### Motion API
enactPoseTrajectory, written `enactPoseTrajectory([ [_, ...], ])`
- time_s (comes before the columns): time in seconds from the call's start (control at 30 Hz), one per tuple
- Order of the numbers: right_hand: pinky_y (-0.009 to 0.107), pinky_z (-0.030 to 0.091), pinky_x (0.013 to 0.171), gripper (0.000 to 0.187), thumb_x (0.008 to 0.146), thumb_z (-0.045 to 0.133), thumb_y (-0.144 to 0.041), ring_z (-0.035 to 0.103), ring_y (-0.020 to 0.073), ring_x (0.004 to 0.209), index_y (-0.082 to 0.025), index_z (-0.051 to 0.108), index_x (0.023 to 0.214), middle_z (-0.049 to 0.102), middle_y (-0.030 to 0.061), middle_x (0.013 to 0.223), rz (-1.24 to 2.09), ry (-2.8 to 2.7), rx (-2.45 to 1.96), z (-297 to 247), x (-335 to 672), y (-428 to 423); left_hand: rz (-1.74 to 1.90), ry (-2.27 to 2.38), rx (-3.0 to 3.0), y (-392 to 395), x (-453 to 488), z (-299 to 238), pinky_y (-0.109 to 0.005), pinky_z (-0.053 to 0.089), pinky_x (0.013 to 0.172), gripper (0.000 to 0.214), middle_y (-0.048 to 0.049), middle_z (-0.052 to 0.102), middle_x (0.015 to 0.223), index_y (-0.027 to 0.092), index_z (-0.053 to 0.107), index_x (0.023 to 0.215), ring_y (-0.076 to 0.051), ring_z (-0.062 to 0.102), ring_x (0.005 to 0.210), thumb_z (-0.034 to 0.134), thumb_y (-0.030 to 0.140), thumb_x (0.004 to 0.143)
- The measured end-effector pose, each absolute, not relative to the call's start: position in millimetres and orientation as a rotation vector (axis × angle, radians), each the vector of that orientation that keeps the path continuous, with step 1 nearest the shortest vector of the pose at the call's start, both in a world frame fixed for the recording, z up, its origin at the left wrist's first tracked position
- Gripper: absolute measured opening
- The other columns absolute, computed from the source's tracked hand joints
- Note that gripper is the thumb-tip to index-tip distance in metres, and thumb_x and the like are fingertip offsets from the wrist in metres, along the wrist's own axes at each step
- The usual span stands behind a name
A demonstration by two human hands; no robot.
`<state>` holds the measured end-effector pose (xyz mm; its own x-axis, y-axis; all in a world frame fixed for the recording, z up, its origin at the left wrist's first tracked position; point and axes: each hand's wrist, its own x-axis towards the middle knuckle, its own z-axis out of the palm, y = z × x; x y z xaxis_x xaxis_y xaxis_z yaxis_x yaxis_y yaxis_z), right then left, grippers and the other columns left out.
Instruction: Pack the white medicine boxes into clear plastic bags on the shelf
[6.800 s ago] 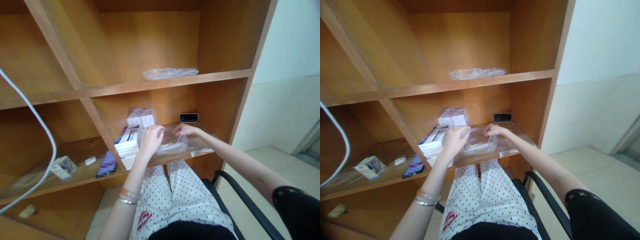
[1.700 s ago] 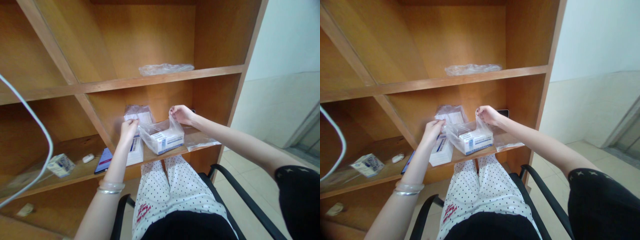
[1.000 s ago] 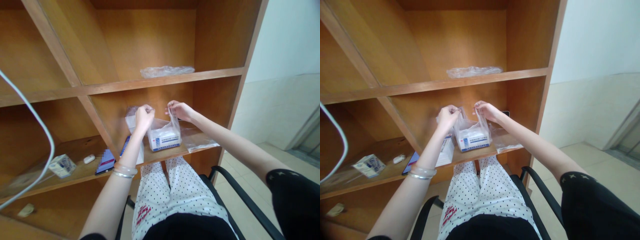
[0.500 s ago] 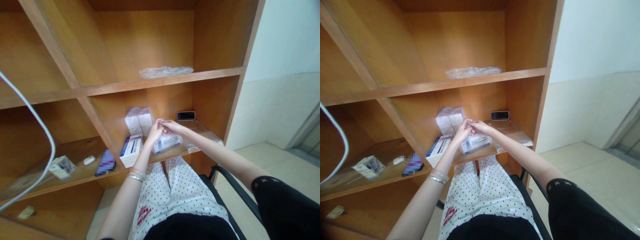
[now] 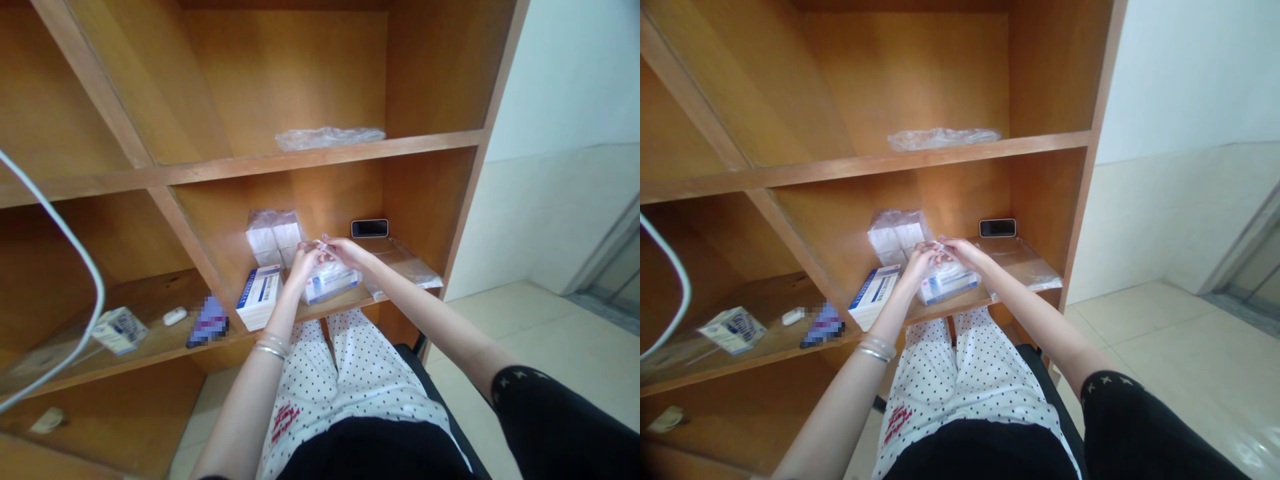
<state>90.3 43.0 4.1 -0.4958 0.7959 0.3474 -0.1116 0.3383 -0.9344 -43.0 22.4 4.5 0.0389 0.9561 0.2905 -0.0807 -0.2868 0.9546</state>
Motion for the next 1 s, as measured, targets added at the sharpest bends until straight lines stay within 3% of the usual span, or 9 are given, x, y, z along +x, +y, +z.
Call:
enactPoseTrajectory([
  [0.2, 0.026, 0.042, 0.075, 0.026, 0.081, 0.05, -0.036, 0.056, 0.015, 0.077, -0.016, 0.065, 0.079, 0.065, 0.004, 0.082, 1.088, -1.843, -0.618, 7, 96, 28, 1.452, 1.086, 1.42, 27, -54, 12, -0.023, 0.039, 0.053, 0.019, 0.0046, 0.054, 0.05, 0.018, 0.05, 0.073, -0.012, 0.052, 0.05, 0.055, 0.015, 0.055],
  [0.37, 0.037, 0.036, 0.089, 0.034, 0.088, 0.046, -0.043, 0.055, 0.0231, 0.099, -0.02, 0.07, 0.084, 0.065, 0.0074, 0.102, 0.298, -2.155, -0.876, 14, 98, 8, 1.447, 1.197, 1.488, 27, -67, 18, -0.024, 0.038, 0.05, 0.012, 0.0034, 0.056, 0.052, 0.017, 0.057, 0.068, -0.012, 0.052, 0.049, 0.059, 0.016, 0.056],
  [0.5, 0.046, 0.03, 0.094, 0.031, 0.09, 0.046, -0.04, 0.046, 0.0303, 0.114, -0.021, 0.071, 0.088, 0.052, 0.0112, 0.13, -0.153, -2.192, -1.099, 18, 94, 2, 1.39, 1.218, 1.486, 26, -72, 22, -0.025, 0.043, 0.057, 0.01, 0.0005, 0.062, 0.059, 0.016, 0.06, 0.065, -0.014, 0.056, 0.056, 0.061, 0.017, 0.056],
  [0.77, 0.049, 0.034, 0.091, 0.029, 0.091, 0.043, -0.035, 0.038, 0.0345, 0.122, -0.021, 0.066, 0.105, 0.025, 0.0094, 0.15, -0.371, -2.25, -1.084, 16, 86, -1, 1.015, 1.019, 1.585, 18, -84, 33, -0.031, 0.048, 0.071, 0.019, -0.0043, 0.069, 0.068, 0.015, 0.069, 0.068, -0.019, 0.062, 0.069, 0.07, 0.014, 0.05],
  [1.0, 0.052, 0.033, 0.096, 0.028, 0.092, 0.042, -0.033, 0.035, 0.0337, 0.126, -0.024, 0.065, 0.105, 0.023, 0.0058, 0.151, -0.227, -2.209, -1.065, 13, 87, -3, 1.141, 1.071, 1.698, 22, -88, 23, -0.029, 0.046, 0.077, 0.018, -0.0067, 0.071, 0.082, 0.015, 0.071, 0.076, -0.018, 0.062, 0.076, 0.068, 0.023, 0.06],
])
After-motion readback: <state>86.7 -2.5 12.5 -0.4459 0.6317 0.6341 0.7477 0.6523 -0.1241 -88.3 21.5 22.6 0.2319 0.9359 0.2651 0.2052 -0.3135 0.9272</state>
